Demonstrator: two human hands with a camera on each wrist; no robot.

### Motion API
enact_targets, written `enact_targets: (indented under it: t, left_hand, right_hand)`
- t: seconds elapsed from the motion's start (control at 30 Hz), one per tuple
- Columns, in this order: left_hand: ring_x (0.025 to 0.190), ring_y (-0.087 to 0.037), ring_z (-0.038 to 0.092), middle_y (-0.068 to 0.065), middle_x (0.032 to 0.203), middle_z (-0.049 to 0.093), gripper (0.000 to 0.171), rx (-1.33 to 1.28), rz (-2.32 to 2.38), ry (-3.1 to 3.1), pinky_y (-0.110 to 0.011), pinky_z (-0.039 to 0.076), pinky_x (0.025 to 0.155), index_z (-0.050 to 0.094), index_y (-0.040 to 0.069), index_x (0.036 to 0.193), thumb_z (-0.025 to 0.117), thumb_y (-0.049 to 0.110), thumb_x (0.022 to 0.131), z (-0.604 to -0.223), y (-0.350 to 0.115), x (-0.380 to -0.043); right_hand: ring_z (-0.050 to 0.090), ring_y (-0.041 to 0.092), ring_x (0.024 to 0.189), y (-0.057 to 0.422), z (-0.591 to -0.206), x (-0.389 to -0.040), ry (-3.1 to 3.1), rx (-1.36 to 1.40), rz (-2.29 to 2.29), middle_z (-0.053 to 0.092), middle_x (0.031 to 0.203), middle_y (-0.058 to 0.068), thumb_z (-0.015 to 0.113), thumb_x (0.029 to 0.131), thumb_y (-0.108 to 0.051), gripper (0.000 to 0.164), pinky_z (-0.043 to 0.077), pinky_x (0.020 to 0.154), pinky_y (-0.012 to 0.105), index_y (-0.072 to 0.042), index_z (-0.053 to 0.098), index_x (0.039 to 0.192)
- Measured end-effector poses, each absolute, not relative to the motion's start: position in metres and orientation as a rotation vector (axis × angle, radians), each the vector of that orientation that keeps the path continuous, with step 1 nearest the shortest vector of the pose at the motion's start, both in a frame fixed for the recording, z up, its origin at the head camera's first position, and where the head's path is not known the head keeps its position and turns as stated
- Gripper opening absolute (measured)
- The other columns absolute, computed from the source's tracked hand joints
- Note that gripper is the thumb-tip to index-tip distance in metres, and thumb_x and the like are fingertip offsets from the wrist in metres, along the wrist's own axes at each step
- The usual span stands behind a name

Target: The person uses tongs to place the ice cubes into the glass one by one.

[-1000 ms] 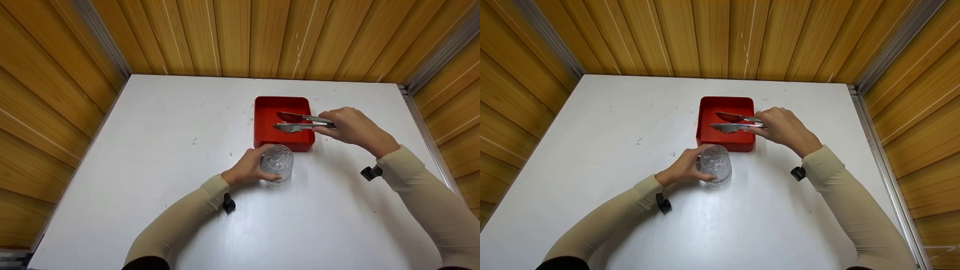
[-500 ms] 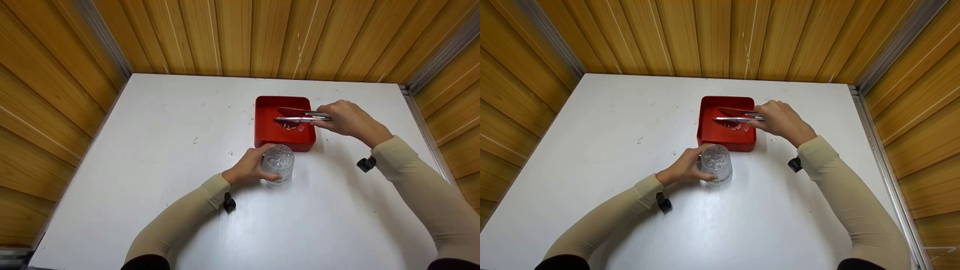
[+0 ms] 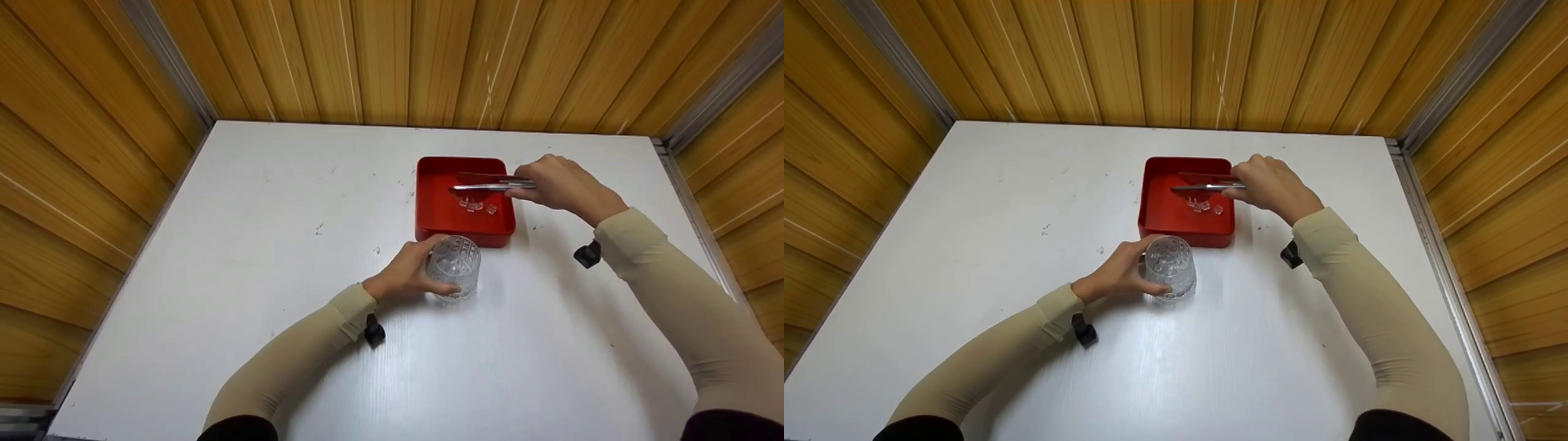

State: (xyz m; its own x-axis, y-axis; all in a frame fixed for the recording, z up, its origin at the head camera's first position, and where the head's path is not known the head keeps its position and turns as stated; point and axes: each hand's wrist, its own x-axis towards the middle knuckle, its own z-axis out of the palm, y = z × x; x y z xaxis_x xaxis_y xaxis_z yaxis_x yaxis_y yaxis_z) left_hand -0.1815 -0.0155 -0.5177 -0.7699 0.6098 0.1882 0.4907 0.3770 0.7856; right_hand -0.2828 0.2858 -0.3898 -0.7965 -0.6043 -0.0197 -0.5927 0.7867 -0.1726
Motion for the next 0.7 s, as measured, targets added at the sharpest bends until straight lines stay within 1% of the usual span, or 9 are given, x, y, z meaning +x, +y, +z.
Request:
enact_targets:
  t: [0.13,0.27,0.43,0.57,0.7]
  left_hand:
    - [0.111,-0.01,0.064,-0.001,0.125,0.07,0.086,1.001,1.354,2.495,-0.022,0.05,0.097,0.052,0.014,0.144,0.095,0.036,0.072,-0.517,-0.015,-0.181]
    - [0.11,-0.009,0.064,0.0,0.124,0.07,0.085,1.01,1.363,2.494,-0.022,0.05,0.097,0.053,0.015,0.143,0.094,0.037,0.073,-0.517,-0.015,-0.181]
    - [0.109,-0.009,0.064,-0.001,0.124,0.07,0.085,1.033,1.362,2.503,-0.022,0.05,0.096,0.053,0.015,0.143,0.093,0.038,0.073,-0.517,-0.016,-0.182]
    - [0.11,-0.009,0.064,-0.002,0.125,0.07,0.085,1.029,1.373,2.499,-0.022,0.05,0.096,0.053,0.016,0.144,0.094,0.038,0.073,-0.518,-0.016,-0.182]
    - [0.109,-0.009,0.064,-0.001,0.124,0.071,0.086,1.025,1.374,2.495,-0.022,0.05,0.096,0.053,0.016,0.144,0.094,0.038,0.072,-0.518,-0.016,-0.182]
  right_hand:
    - [0.06,0.021,0.065,0.283,-0.389,-0.288,2.878,-0.933,-0.221,0.074,0.081,0.008,0.079,0.093,-0.025,0.026,0.051,0.061,0.035,-0.001,0.078,0.103]
    - [0.057,0.021,0.065,0.28,-0.387,-0.291,2.853,-0.9,-0.198,0.071,0.077,0.005,0.078,0.093,-0.025,0.023,0.048,0.061,0.035,-0.003,0.078,0.101]
    - [0.056,0.022,0.068,0.277,-0.382,-0.296,2.828,-0.848,-0.178,0.07,0.075,0.004,0.077,0.094,-0.025,0.023,0.046,0.06,0.034,-0.004,0.078,0.102]
    - [0.058,0.023,0.07,0.272,-0.378,-0.299,2.804,-0.816,-0.176,0.073,0.08,0.006,0.077,0.094,-0.026,0.025,0.049,0.06,0.034,-0.004,0.079,0.105]
    - [0.062,0.025,0.078,0.268,-0.377,-0.301,2.78,-0.786,-0.184,0.076,0.091,0.01,0.079,0.092,-0.026,0.029,0.057,0.065,0.036,-0.003,0.079,0.11]
